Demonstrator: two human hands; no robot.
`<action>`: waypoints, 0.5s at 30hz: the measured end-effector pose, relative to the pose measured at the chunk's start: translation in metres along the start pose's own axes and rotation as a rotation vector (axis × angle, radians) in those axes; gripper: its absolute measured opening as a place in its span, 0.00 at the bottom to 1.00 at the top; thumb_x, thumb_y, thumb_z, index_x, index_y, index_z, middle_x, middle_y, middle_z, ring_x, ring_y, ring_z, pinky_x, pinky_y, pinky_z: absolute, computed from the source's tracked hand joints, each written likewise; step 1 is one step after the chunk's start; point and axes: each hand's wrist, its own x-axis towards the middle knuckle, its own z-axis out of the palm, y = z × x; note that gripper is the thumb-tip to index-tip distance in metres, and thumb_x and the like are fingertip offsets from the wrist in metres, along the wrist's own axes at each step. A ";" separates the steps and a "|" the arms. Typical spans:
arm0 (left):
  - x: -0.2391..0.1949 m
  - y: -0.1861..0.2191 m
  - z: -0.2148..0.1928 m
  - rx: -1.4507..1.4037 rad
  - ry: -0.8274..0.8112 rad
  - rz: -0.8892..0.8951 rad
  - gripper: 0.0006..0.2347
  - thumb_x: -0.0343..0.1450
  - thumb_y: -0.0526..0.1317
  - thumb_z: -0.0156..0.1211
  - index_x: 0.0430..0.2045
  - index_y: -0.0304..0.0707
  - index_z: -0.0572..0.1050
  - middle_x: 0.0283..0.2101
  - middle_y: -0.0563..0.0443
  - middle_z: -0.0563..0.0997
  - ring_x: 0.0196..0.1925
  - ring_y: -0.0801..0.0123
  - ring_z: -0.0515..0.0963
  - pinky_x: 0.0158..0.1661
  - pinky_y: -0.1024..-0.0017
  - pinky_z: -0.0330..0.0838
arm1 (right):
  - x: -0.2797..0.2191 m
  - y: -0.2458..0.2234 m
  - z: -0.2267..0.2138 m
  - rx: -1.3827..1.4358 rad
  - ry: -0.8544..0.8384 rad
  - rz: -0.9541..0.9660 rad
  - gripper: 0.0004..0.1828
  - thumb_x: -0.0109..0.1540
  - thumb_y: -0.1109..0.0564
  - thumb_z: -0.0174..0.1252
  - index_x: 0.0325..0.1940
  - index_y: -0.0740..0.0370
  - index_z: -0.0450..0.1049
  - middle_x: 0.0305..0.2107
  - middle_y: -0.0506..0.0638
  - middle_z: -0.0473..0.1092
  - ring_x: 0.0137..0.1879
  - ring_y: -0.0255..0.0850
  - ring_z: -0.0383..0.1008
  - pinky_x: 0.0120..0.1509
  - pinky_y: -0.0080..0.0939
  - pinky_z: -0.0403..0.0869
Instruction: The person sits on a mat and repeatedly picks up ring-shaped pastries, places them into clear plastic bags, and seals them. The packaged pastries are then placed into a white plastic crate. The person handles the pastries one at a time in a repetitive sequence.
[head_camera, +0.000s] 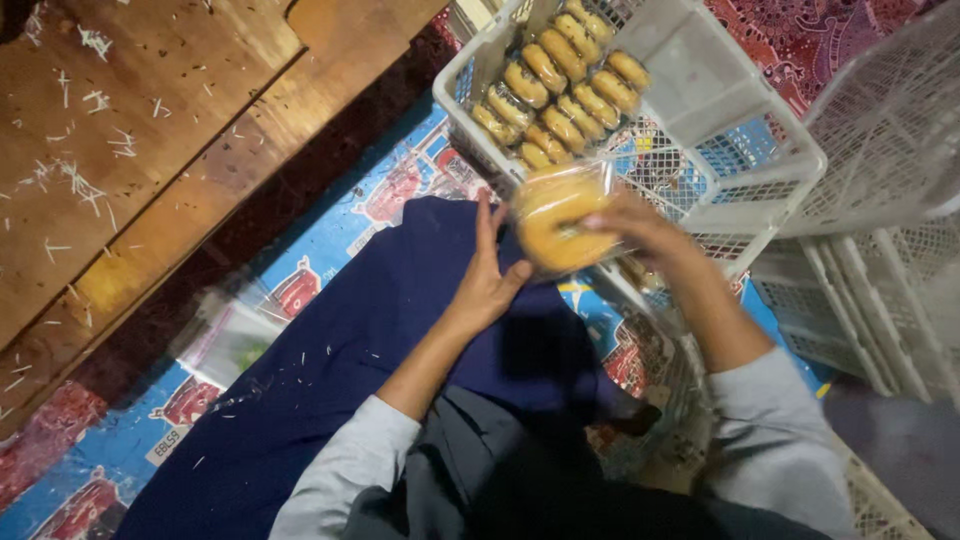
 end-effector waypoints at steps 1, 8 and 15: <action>0.001 -0.001 0.000 -0.144 -0.034 -0.066 0.49 0.75 0.62 0.57 0.78 0.37 0.29 0.79 0.29 0.53 0.80 0.47 0.56 0.74 0.55 0.52 | 0.005 0.000 -0.026 -0.011 0.033 -0.022 0.47 0.54 0.53 0.67 0.76 0.62 0.58 0.61 0.55 0.70 0.68 0.47 0.69 0.73 0.48 0.66; -0.056 -0.068 -0.098 0.077 0.369 -0.431 0.26 0.72 0.45 0.63 0.65 0.36 0.66 0.57 0.38 0.80 0.55 0.59 0.82 0.52 0.65 0.78 | 0.049 0.052 -0.145 -0.957 0.508 -0.359 0.45 0.58 0.43 0.73 0.66 0.71 0.59 0.57 0.64 0.69 0.64 0.59 0.71 0.67 0.56 0.72; -0.204 -0.126 -0.253 0.698 0.770 -0.497 0.12 0.69 0.35 0.65 0.44 0.30 0.76 0.43 0.36 0.82 0.43 0.49 0.84 0.44 0.60 0.77 | 0.102 0.115 -0.129 -1.542 0.453 -0.412 0.46 0.63 0.40 0.70 0.66 0.82 0.62 0.56 0.82 0.65 0.61 0.72 0.67 0.63 0.64 0.68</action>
